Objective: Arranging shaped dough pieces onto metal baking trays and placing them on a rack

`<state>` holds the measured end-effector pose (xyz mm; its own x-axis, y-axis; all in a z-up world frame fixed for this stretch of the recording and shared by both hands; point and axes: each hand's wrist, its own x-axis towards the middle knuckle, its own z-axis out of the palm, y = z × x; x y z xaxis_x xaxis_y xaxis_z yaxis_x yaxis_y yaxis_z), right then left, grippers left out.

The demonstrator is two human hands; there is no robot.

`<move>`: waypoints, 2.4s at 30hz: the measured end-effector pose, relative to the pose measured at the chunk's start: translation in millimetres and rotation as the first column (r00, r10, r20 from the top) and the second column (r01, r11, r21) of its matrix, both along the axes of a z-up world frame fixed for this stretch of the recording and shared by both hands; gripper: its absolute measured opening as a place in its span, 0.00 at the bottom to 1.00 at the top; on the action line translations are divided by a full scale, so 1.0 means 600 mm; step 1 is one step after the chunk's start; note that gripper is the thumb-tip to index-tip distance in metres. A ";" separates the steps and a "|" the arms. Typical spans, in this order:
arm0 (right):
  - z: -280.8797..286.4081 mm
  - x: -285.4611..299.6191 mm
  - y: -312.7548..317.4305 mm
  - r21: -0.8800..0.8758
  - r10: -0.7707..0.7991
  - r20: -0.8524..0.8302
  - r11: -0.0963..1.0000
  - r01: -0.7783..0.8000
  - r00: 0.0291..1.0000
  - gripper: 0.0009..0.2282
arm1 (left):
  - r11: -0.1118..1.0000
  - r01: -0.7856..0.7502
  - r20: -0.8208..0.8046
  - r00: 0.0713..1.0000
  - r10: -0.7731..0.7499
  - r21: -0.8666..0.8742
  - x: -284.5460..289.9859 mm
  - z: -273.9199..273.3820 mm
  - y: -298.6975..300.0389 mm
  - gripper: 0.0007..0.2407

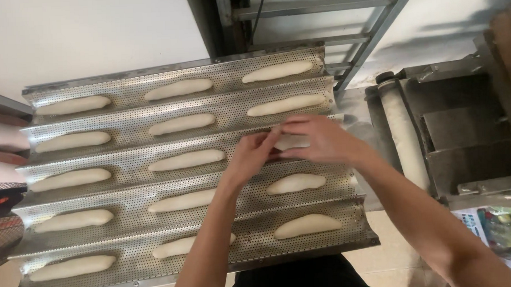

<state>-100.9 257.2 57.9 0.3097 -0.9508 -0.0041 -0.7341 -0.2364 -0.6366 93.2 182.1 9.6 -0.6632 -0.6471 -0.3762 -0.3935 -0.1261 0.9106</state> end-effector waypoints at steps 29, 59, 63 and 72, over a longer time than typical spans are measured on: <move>-0.108 -0.113 0.087 -0.212 -0.409 -0.083 0.898 0.385 0.909 0.11 | 0.933 0.021 0.028 1.000 -0.012 -0.358 0.035 0.007 -0.011 0.12; -0.046 0.026 0.161 -0.160 -0.075 0.004 0.984 0.075 0.997 0.16 | 0.988 0.052 0.063 0.997 -0.043 -0.149 0.048 0.037 0.147 0.26; -0.081 0.028 0.174 -0.176 -0.140 -0.035 0.975 0.132 0.989 0.18 | 0.977 -0.001 0.060 0.998 0.014 -0.213 0.046 0.018 0.148 0.20; -0.061 0.018 0.193 0.221 -0.409 0.623 0.910 0.352 0.667 0.19 | 0.995 -0.102 -0.428 0.898 0.100 0.017 0.047 0.035 0.149 0.19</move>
<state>-90.1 373.1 21.2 -0.1254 -0.9919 -0.0202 -0.1544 0.0396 -0.9872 121.3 271.2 30.9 -0.6903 -0.7203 -0.0674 0.0481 -0.1387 0.9892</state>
